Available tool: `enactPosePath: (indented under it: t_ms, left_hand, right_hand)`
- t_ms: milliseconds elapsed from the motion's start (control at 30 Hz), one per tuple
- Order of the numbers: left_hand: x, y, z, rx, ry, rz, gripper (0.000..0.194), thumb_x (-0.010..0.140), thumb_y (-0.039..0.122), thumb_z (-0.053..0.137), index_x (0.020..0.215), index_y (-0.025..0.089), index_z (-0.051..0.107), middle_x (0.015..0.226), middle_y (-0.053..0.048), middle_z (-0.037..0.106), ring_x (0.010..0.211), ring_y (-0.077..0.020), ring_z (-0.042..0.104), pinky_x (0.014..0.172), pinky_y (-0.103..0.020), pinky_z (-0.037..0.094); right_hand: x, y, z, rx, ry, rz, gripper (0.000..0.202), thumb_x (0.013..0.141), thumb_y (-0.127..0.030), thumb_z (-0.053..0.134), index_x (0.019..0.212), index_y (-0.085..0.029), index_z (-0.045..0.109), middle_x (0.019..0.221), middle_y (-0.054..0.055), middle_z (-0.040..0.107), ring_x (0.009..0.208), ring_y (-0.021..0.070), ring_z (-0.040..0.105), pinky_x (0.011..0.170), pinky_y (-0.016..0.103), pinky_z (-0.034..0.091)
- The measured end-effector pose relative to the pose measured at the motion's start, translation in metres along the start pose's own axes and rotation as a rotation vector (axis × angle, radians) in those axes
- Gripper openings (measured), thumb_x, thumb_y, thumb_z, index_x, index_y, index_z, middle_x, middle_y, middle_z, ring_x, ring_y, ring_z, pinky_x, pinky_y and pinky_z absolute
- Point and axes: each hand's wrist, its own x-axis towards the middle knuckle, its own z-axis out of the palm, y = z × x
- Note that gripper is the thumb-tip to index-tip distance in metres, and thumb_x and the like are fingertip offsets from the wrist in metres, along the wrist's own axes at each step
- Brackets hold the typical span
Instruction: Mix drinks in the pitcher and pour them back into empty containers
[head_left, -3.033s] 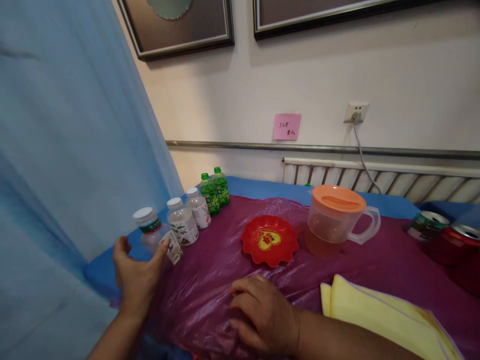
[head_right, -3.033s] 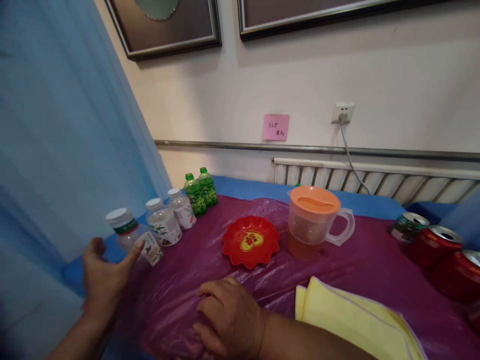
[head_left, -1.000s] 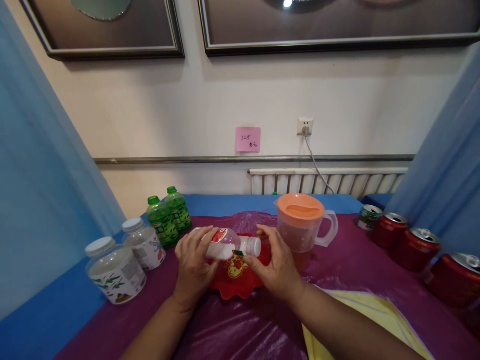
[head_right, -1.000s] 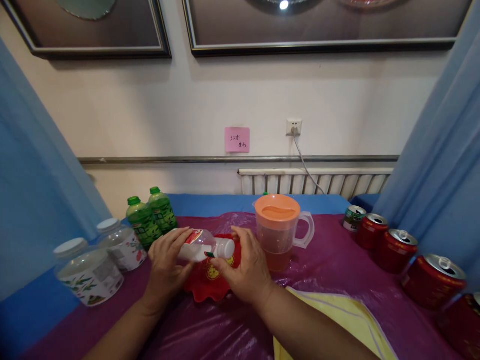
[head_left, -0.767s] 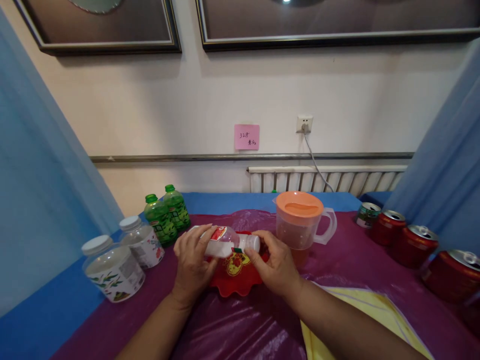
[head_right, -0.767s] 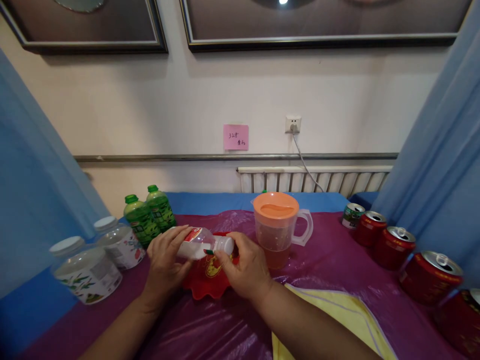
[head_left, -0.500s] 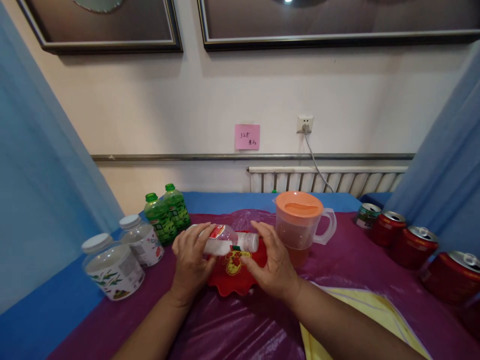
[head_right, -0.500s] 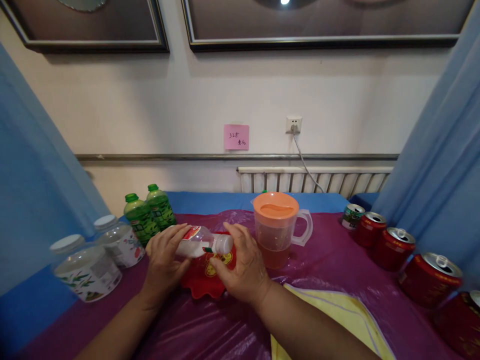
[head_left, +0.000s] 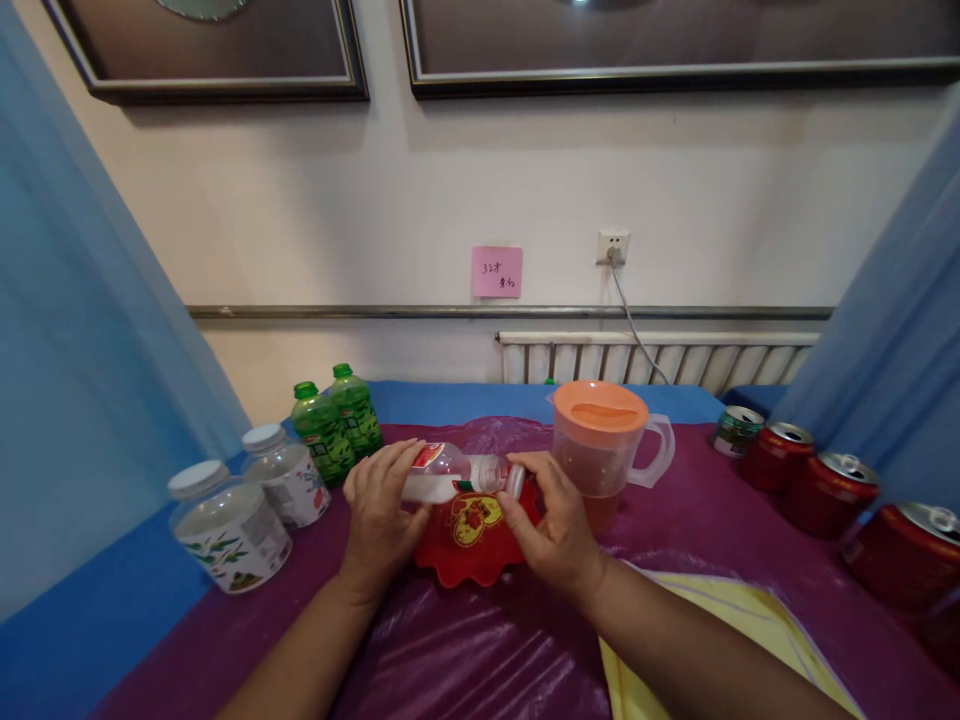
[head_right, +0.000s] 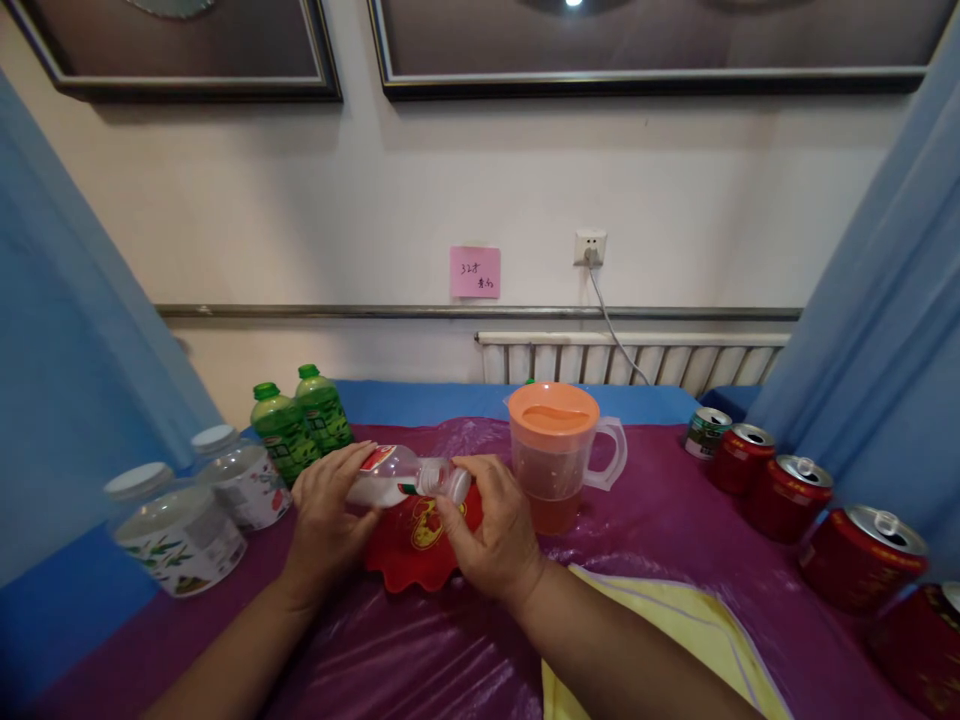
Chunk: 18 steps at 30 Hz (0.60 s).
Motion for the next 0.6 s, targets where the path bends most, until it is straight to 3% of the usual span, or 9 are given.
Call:
enactPosePath:
  t_ms: [167, 267, 433, 600]
  left_hand:
    - [0.0, 0.0, 0.003, -0.15, 0.017, -0.103, 0.059, 0.083, 0.033, 0.065, 0.139, 0.022, 0.053, 0.141, -0.014, 0.057, 0.131, -0.0316, 0.054, 0.112, -0.048, 0.039]
    - [0.0, 0.003, 0.004, -0.297, 0.021, -0.281, 0.057, 0.08, 0.046, 0.071, 0.13, 0.02, 0.059, 0.132, -0.012, 0.064, 0.123, -0.0297, 0.061, 0.108, -0.044, 0.046]
    - [-0.002, 0.008, 0.006, -0.519, -0.017, -0.611, 0.062, 0.07, 0.061, 0.076, 0.113, 0.018, 0.064, 0.103, -0.008, 0.075, 0.09, -0.0265, 0.072, 0.082, -0.038, 0.058]
    - [-0.001, 0.01, 0.008, -0.6, -0.141, -0.602, 0.059, 0.067, 0.062, 0.074, 0.105, 0.018, 0.063, 0.097, -0.007, 0.075, 0.084, -0.0258, 0.073, 0.076, -0.036, 0.059]
  right_hand:
    - [0.004, -0.01, -0.002, 0.039, 0.017, 0.081, 0.034, 0.086, -0.027, 0.068, 0.117, -0.021, 0.056, 0.102, 0.007, 0.067, 0.093, 0.0215, 0.065, 0.085, 0.038, 0.053]
    - [0.01, -0.02, -0.009, 0.06, -0.053, 0.176, 0.031, 0.084, -0.026, 0.069, 0.113, -0.022, 0.057, 0.101, 0.006, 0.069, 0.094, 0.0215, 0.066, 0.087, 0.038, 0.052]
    - [-0.001, -0.038, -0.029, -0.004, -0.394, 0.27, 0.02, 0.081, -0.02, 0.069, 0.098, -0.024, 0.058, 0.095, 0.001, 0.071, 0.088, 0.0198, 0.066, 0.082, 0.036, 0.049]
    - [-0.055, -0.036, -0.041, -0.155, -0.714, 0.357, 0.026, 0.074, -0.019, 0.078, 0.088, -0.024, 0.056, 0.091, -0.001, 0.071, 0.083, 0.0194, 0.063, 0.078, 0.033, 0.042]
